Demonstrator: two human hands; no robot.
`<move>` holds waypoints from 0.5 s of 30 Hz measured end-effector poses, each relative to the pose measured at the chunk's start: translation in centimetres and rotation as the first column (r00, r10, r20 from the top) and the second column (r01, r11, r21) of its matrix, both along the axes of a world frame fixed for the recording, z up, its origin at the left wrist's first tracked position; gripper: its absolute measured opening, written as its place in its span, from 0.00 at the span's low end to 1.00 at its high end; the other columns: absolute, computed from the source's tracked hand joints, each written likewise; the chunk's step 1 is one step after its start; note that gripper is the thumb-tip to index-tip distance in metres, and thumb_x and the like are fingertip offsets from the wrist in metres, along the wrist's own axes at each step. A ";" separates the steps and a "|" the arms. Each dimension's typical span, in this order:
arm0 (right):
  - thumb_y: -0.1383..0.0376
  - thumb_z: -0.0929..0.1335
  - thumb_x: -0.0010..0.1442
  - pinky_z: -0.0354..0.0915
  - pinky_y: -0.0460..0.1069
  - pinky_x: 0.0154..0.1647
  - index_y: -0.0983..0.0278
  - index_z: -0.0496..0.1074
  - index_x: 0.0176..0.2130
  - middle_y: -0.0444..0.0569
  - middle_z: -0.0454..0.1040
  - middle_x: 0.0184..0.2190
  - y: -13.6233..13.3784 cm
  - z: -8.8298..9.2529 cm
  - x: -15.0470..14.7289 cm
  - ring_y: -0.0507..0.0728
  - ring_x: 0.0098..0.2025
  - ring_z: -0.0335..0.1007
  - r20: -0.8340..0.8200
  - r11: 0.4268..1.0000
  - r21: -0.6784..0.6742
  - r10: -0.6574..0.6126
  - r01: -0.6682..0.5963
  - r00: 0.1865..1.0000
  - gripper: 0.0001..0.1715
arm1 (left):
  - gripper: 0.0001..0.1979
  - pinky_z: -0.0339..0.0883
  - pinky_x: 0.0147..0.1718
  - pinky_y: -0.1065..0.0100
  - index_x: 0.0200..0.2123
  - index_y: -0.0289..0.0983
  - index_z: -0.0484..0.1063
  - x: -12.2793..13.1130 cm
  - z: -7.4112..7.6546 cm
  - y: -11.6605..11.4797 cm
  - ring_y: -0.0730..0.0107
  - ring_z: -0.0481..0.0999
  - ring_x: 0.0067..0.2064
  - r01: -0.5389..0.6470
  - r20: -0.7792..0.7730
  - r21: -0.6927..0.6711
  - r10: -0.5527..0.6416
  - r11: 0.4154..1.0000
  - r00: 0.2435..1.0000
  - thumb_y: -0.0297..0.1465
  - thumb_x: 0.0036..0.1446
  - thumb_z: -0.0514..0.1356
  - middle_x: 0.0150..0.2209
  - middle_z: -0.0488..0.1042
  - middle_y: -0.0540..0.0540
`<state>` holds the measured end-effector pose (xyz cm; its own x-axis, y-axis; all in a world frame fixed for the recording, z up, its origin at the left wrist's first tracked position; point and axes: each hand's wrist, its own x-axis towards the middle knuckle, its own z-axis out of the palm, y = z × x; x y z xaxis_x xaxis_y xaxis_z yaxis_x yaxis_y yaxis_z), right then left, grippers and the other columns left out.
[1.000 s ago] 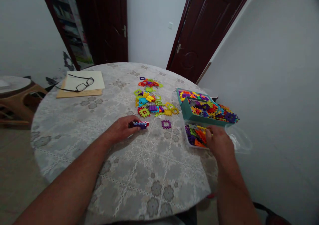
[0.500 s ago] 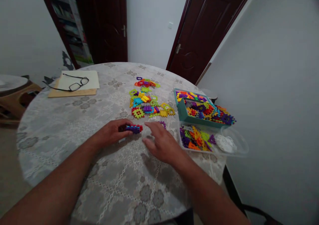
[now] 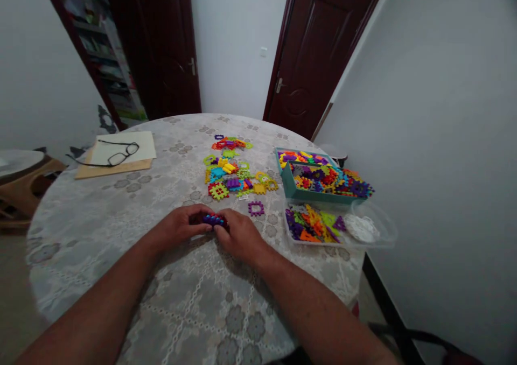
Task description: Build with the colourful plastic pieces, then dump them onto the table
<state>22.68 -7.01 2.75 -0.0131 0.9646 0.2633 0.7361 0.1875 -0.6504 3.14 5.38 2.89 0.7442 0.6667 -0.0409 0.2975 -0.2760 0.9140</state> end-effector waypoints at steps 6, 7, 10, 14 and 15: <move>0.63 0.69 0.65 0.66 0.49 0.42 0.61 0.73 0.50 0.49 0.81 0.41 -0.1 0.9 0.4 0.58 0.40 0.76 0.132 0.996 0.006 -0.086 0.086 0.987 0.12 | 0.25 0.78 0.49 0.50 0.46 0.40 0.81 0.2 0.3 0.0 0.51 0.83 0.45 0.016 0.076 -0.116 -0.007 0.993 0.997 0.48 0.51 0.74 0.45 0.84 0.40; 0.63 0.69 0.65 0.66 0.49 0.41 0.61 0.73 0.50 0.49 0.81 0.41 -0.2 1.5 0.8 0.58 0.39 0.75 0.121 0.994 0.037 -0.110 0.106 0.987 0.13 | 0.25 0.79 0.49 0.50 0.46 0.40 0.81 0.2 0.5 0.0 0.52 0.83 0.45 -0.004 0.077 -0.117 0.014 0.993 0.997 0.50 0.51 0.74 0.45 0.84 0.39; 0.62 0.67 0.66 0.66 0.49 0.42 0.61 0.74 0.51 0.48 0.81 0.39 -0.8 4.0 3.4 0.57 0.38 0.75 0.033 0.955 0.158 -0.260 0.252 0.965 0.15 | 0.28 0.80 0.46 0.52 0.46 0.40 0.81 0.1 0.6 0.0 0.52 0.83 0.44 -0.074 0.072 -0.122 0.084 0.990 0.994 0.53 0.50 0.73 0.44 0.84 0.39; 0.58 0.66 0.66 0.68 0.51 0.45 0.63 0.75 0.51 0.52 0.82 0.41 -1.2 7.9 9.4 0.59 0.40 0.77 -0.049 0.789 0.290 -0.554 0.542 0.831 0.18 | 0.30 0.81 0.44 0.53 0.45 0.39 0.81 0.1 0.3 0.2 0.50 0.83 0.45 -0.077 0.080 -0.132 0.088 0.988 0.993 0.56 0.49 0.73 0.44 0.84 0.38; 0.58 0.66 0.65 0.68 0.52 0.46 0.63 0.76 0.51 0.54 0.82 0.42 -1.2 8.7 11.2 0.61 0.41 0.77 -0.040 0.741 0.310 -0.616 0.596 0.787 0.19 | 0.29 0.80 0.44 0.54 0.45 0.39 0.81 0.1 0.2 0.3 0.50 0.83 0.45 -0.071 0.084 -0.128 0.082 0.989 0.993 0.56 0.49 0.73 0.44 0.84 0.38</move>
<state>33.86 -8.18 11.42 0.5216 0.6524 0.5497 0.7960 -0.1402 -0.5889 3.22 5.68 3.10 0.6956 0.7157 -0.0633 0.2297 -0.1381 0.9634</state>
